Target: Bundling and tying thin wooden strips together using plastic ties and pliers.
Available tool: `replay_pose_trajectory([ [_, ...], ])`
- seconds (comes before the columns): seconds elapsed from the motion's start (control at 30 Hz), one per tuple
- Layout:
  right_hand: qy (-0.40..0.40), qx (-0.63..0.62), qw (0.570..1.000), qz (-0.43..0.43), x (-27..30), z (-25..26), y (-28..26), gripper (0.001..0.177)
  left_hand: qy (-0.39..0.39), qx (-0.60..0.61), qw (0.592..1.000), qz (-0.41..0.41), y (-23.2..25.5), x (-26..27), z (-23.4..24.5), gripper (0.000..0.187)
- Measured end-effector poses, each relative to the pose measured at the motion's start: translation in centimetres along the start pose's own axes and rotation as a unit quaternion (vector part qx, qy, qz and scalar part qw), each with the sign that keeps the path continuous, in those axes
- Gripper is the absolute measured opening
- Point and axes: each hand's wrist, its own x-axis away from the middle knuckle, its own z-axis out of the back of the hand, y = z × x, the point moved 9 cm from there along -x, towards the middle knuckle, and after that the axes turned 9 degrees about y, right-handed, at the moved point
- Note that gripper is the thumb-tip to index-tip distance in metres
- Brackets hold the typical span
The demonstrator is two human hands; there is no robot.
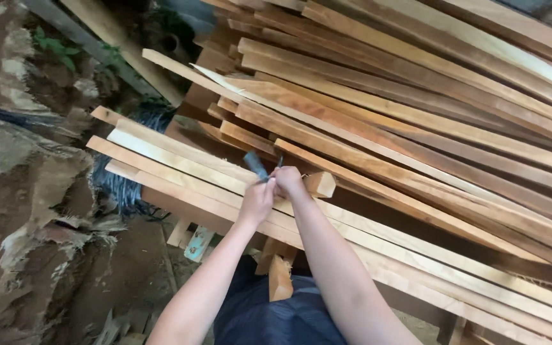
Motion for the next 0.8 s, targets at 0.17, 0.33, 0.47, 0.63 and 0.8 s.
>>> replay_pose_trajectory([
  [0.17, 0.030, -0.060, 0.991, -0.120, -5.1, -6.0, 6.4, 0.032, 0.060, -0.286, 0.952, -0.086, -4.6, 3.1, 0.6, 0.078],
  [0.33, 0.030, -0.096, 0.989, -0.112, -5.3, -5.4, 5.8, 0.034, -0.005, -0.364, 0.931, -0.010, -4.0, 3.5, 1.0, 0.046],
  [0.47, 0.033, -0.116, 0.992, -0.046, -1.5, -1.4, 2.3, 0.037, 0.143, -0.257, 0.951, -0.090, -5.1, 2.0, -0.3, 0.035],
  [0.63, -0.047, 0.209, 0.971, 0.107, 2.2, 1.7, -3.9, 0.054, 0.121, -0.212, 0.968, -0.064, -8.2, -0.3, -3.2, 0.038],
  [0.8, -0.079, -0.012, 0.993, -0.088, 1.6, 1.8, -2.2, 0.050, 0.108, -0.244, 0.959, -0.094, -10.5, 0.3, -5.4, 0.034],
])
